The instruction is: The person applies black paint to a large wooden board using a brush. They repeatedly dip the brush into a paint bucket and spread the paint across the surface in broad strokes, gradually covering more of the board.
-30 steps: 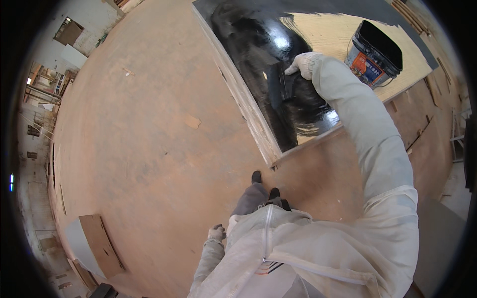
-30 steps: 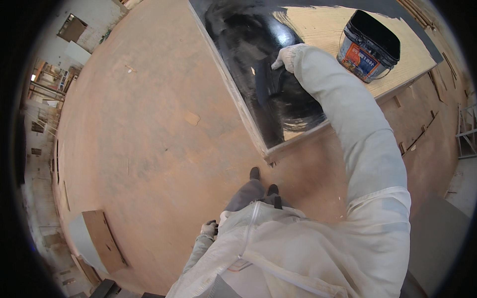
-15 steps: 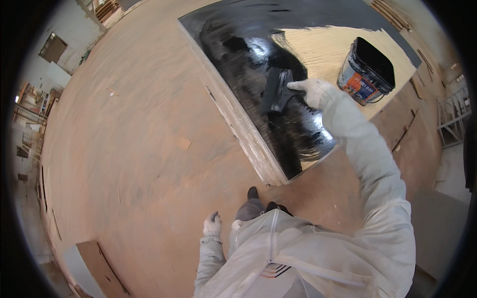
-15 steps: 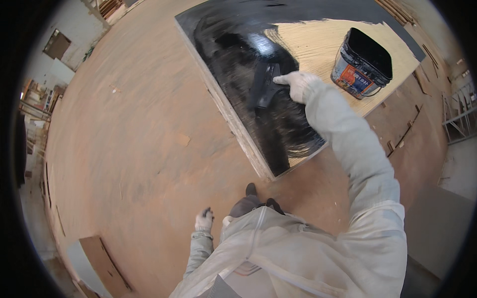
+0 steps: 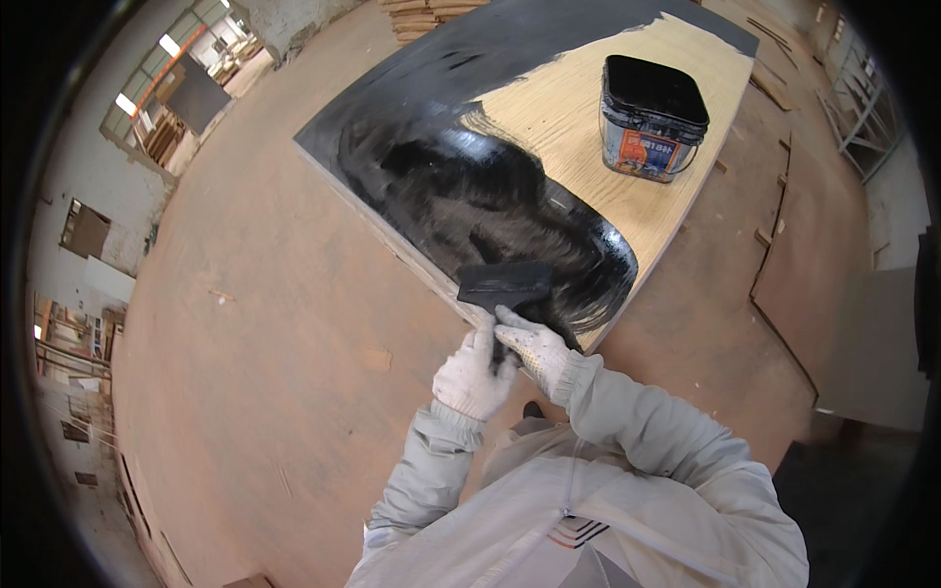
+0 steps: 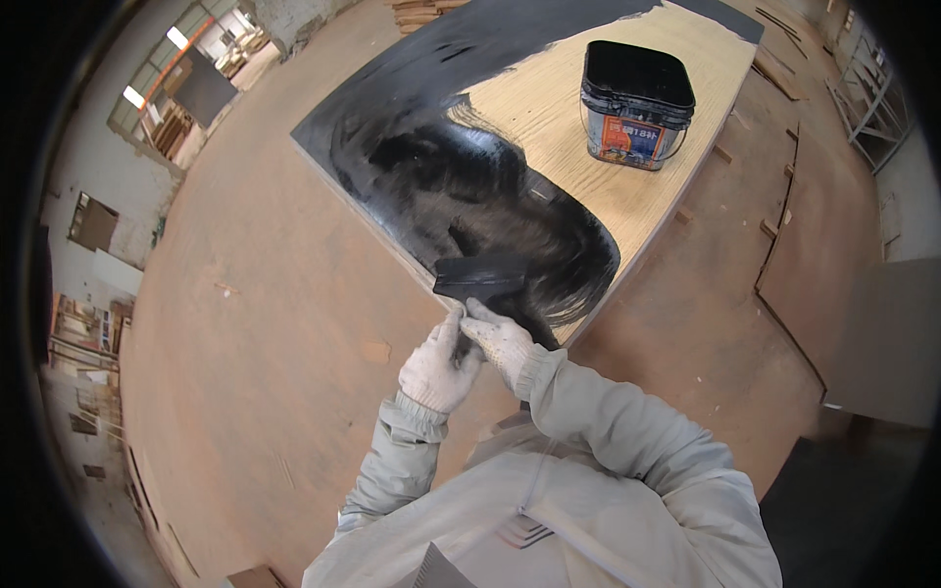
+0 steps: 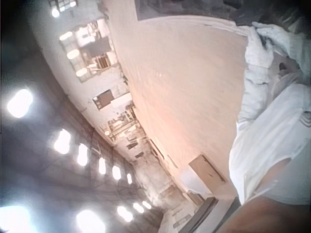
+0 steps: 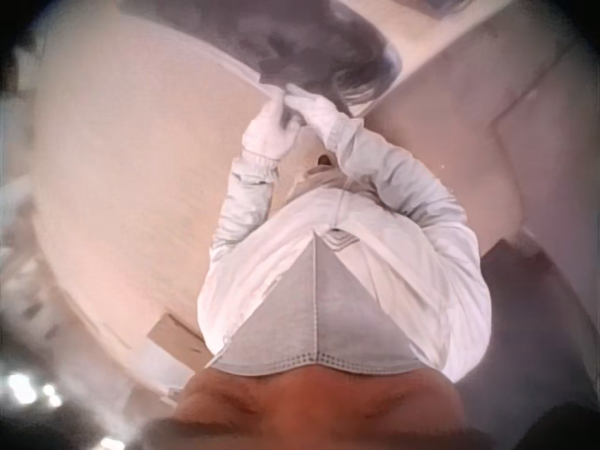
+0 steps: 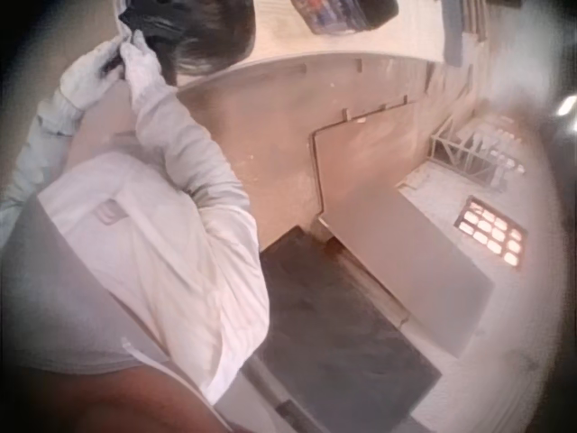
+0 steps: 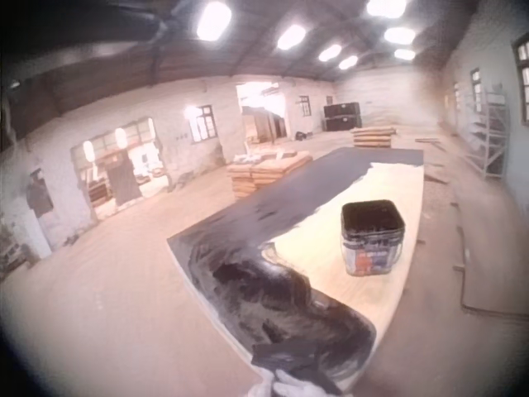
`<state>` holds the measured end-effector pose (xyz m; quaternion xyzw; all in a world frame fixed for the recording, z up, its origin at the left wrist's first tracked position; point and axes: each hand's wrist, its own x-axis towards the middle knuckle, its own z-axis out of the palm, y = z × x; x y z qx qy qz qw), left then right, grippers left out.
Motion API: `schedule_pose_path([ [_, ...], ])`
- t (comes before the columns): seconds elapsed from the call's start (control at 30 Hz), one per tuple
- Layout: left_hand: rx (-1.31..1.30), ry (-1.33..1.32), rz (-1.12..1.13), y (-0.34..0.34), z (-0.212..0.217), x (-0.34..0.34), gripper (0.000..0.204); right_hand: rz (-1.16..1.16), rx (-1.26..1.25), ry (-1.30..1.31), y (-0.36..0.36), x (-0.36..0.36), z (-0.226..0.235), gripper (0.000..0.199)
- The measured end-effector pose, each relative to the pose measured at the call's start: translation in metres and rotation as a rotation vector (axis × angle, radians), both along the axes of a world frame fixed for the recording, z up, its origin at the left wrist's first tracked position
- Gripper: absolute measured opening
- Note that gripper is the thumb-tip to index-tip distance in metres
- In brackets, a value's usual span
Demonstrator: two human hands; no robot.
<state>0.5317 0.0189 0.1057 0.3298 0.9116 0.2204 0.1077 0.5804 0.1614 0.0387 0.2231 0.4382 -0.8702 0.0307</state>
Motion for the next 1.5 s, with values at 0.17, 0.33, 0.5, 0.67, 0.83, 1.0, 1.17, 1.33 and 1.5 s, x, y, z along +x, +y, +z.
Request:
schedule_pose_path([
  [0.17,-0.434,0.1,0.01,0.013,-0.014,-0.027,0.071,0.21,0.104,-0.011,-0.001,0.009,0.047,0.073],
  [0.33,-0.518,0.248,0.028,0.02,-0.034,-0.119,0.055,0.256,0.157,0.205,0.018,0.055,0.052,0.063],
  [0.5,-0.532,0.25,-0.005,0.033,-0.014,-0.29,0.042,-0.009,0.006,0.112,0.033,0.093,0.088,0.062],
  [0.67,-0.634,0.264,-0.022,0.074,0.012,-0.432,0.037,-0.59,0.164,0.024,0.025,0.125,0.066,0.069],
  [0.83,-0.519,0.339,-0.172,0.144,-0.005,-0.531,0.038,-1.095,0.241,-0.016,-0.01,0.138,0.024,0.068],
  [1.0,-0.483,0.37,-0.587,0.157,0.005,-0.517,0.043,-1.291,0.406,-0.263,-0.039,0.149,0.008,0.072],
  [1.17,-0.583,0.393,-0.65,0.125,0.023,-0.522,0.046,-1.462,0.267,-0.293,-0.083,0.219,-0.03,0.07],
  [1.33,-0.442,0.361,-0.626,0.22,-0.001,-0.558,0.045,-1.462,0.302,-0.384,-0.079,0.18,-0.021,0.067],
  [1.5,-0.564,0.426,-0.747,0.266,0.009,-0.541,0.045,-1.561,0.374,-0.436,-0.117,0.209,-0.016,0.067],
])
